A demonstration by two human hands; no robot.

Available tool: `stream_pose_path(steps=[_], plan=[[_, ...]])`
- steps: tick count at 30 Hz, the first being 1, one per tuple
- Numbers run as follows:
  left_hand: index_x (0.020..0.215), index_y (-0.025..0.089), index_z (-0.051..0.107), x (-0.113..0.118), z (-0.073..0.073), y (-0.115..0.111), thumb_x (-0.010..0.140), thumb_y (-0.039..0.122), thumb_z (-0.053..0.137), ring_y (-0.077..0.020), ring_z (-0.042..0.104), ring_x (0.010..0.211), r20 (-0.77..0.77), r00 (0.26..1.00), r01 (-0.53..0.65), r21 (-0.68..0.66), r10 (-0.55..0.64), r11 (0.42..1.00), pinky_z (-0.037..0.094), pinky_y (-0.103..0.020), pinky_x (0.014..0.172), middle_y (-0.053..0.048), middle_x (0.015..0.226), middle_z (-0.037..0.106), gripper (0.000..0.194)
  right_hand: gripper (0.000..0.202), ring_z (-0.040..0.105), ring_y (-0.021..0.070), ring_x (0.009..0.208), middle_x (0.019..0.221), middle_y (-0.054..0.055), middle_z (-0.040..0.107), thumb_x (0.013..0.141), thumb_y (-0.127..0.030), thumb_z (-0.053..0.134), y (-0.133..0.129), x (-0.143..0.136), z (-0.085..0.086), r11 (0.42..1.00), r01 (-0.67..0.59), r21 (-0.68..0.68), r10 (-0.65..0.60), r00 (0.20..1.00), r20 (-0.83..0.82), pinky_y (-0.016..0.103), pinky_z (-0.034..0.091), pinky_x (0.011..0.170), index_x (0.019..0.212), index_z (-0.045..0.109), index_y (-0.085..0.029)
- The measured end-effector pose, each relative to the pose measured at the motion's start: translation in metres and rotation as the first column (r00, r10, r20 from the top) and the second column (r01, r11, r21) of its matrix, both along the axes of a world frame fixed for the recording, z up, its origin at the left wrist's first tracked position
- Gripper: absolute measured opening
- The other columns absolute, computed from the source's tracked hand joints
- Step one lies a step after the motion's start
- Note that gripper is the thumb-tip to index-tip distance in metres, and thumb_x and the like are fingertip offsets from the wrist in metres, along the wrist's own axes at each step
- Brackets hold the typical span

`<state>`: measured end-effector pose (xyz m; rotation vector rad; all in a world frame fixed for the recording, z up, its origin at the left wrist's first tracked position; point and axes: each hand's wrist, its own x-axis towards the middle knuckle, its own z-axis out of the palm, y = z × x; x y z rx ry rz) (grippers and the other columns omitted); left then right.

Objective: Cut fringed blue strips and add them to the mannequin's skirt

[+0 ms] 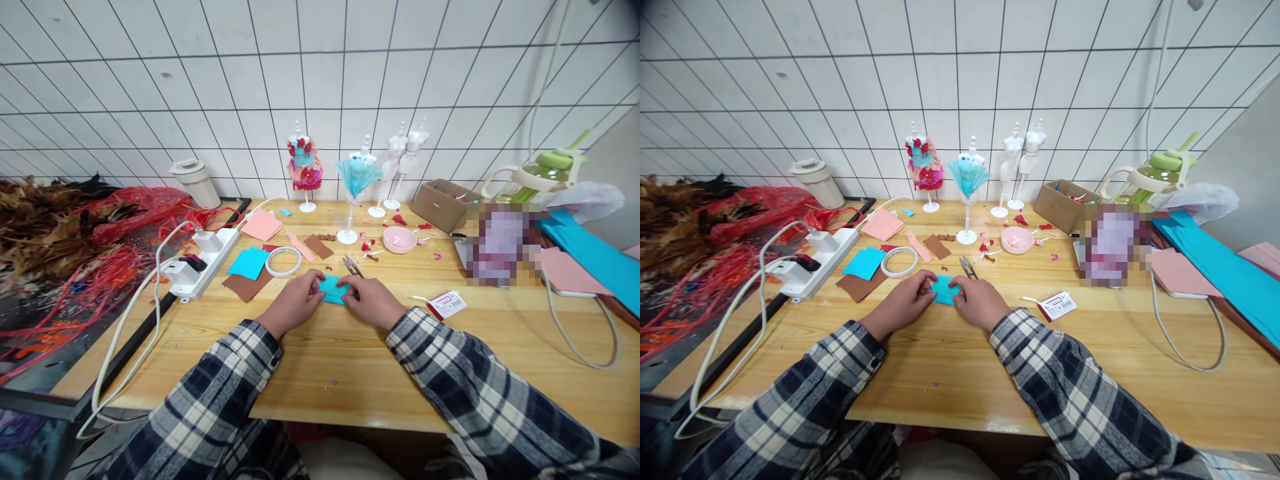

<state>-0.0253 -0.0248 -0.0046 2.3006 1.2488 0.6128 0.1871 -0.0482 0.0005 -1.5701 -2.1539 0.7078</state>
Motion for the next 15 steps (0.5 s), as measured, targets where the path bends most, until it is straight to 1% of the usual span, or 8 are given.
stream_pose_path(steps=[2, 3, 6, 8, 10, 11, 13, 15], plan=[[0.107, 0.019, 0.056, 0.000, 0.004, -0.001, 0.084, 0.026, 0.059, -0.0181, 0.058, 0.079, -0.027, 1.000, -0.010, 0.106, 0.013, 0.994, 0.045, -0.032, 0.073, -0.001, 0.083, 0.061, 0.023, 0.030, 0.061, 0.0140, 0.071, 0.081, -0.002, 0.071, 0.081, -0.019, 0.058, 0.000, 0.000, 0.000, 1.000, -0.001, 0.003, 0.001, 1.000, 0.007, 0.024, 0.038, 0.064, 0.110, 0.066, -0.024], [0.104, 0.019, 0.058, -0.001, 0.007, -0.003, 0.085, 0.028, 0.060, -0.0192, 0.058, 0.083, -0.051, 0.999, 0.008, 0.183, 0.001, 0.983, 0.044, -0.034, 0.076, -0.003, 0.087, 0.062, 0.020, 0.030, 0.061, 0.0139, 0.070, 0.081, -0.002, 0.071, 0.081, -0.019, 0.058, -0.001, -0.001, 0.001, 1.000, -0.003, 0.004, 0.003, 1.000, 0.009, 0.024, 0.038, 0.063, 0.109, 0.066, -0.024], [0.093, 0.020, 0.064, -0.004, 0.019, -0.009, 0.088, 0.033, 0.058, -0.0211, 0.057, 0.090, -0.156, 0.984, 0.141, 0.405, -0.083, 0.903, 0.042, -0.037, 0.082, -0.006, 0.093, 0.065, 0.014, 0.029, 0.060, 0.0138, 0.070, 0.080, -0.002, 0.071, 0.080, -0.019, 0.057, -0.001, 0.000, 0.001, 1.000, -0.007, 0.010, 0.007, 1.000, 0.014, 0.024, 0.038, 0.064, 0.107, 0.066, -0.024], [0.088, 0.022, 0.067, -0.005, 0.025, -0.013, 0.091, 0.033, 0.056, -0.0203, 0.058, 0.088, -0.223, 0.965, 0.233, 0.486, -0.138, 0.842, 0.042, -0.036, 0.081, -0.005, 0.092, 0.067, 0.016, 0.028, 0.060, 0.0138, 0.070, 0.079, -0.002, 0.070, 0.080, -0.019, 0.057, -0.001, 0.000, 0.001, 1.000, -0.007, 0.014, 0.007, 1.000, 0.016, 0.024, 0.038, 0.064, 0.106, 0.066, -0.024], [0.092, 0.023, 0.069, -0.005, 0.026, -0.014, 0.092, 0.032, 0.054, -0.0201, 0.059, 0.090, -0.289, 0.936, 0.326, 0.498, -0.200, 0.804, 0.042, -0.036, 0.083, -0.004, 0.095, 0.069, 0.018, 0.028, 0.060, 0.0138, 0.070, 0.078, -0.002, 0.070, 0.079, -0.018, 0.057, -0.001, 0.000, 0.001, 1.000, -0.007, 0.011, 0.007, 1.000, 0.012, 0.024, 0.038, 0.065, 0.106, 0.065, -0.024], [0.098, 0.023, 0.069, -0.004, 0.024, -0.014, 0.093, 0.033, 0.053, -0.0205, 0.060, 0.094, -0.323, 0.918, 0.368, 0.479, -0.230, 0.797, 0.042, -0.036, 0.085, -0.004, 0.100, 0.070, 0.019, 0.028, 0.060, 0.0137, 0.070, 0.078, -0.002, 0.070, 0.079, -0.018, 0.057, 0.000, 0.000, 0.001, 1.000, -0.007, 0.008, 0.007, 1.000, 0.012, 0.024, 0.038, 0.065, 0.106, 0.065, -0.024], [0.108, 0.022, 0.067, -0.001, 0.021, -0.013, 0.093, 0.034, 0.053, -0.0215, 0.060, 0.102, -0.379, 0.884, 0.426, 0.405, -0.275, 0.809, 0.042, -0.036, 0.089, -0.005, 0.108, 0.069, 0.023, 0.029, 0.061, 0.0137, 0.070, 0.078, -0.002, 0.070, 0.080, -0.019, 0.057, 0.000, -0.001, 0.001, 1.000, -0.005, 0.000, 0.005, 1.000, 0.017, 0.024, 0.038, 0.065, 0.107, 0.065, -0.024], [0.109, 0.022, 0.067, 0.001, 0.017, -0.011, 0.093, 0.034, 0.053, -0.0214, 0.062, 0.102, -0.407, 0.866, 0.436, 0.327, -0.291, 0.839, 0.042, -0.036, 0.091, -0.006, 0.110, 0.070, 0.025, 0.029, 0.061, 0.0140, 0.072, 0.081, -0.002, 0.070, 0.081, -0.020, 0.056, 0.000, -0.002, 0.002, 1.000, 0.000, -0.008, 0.000, 0.999, 0.032, 0.024, 0.038, 0.066, 0.108, 0.065, -0.024]])
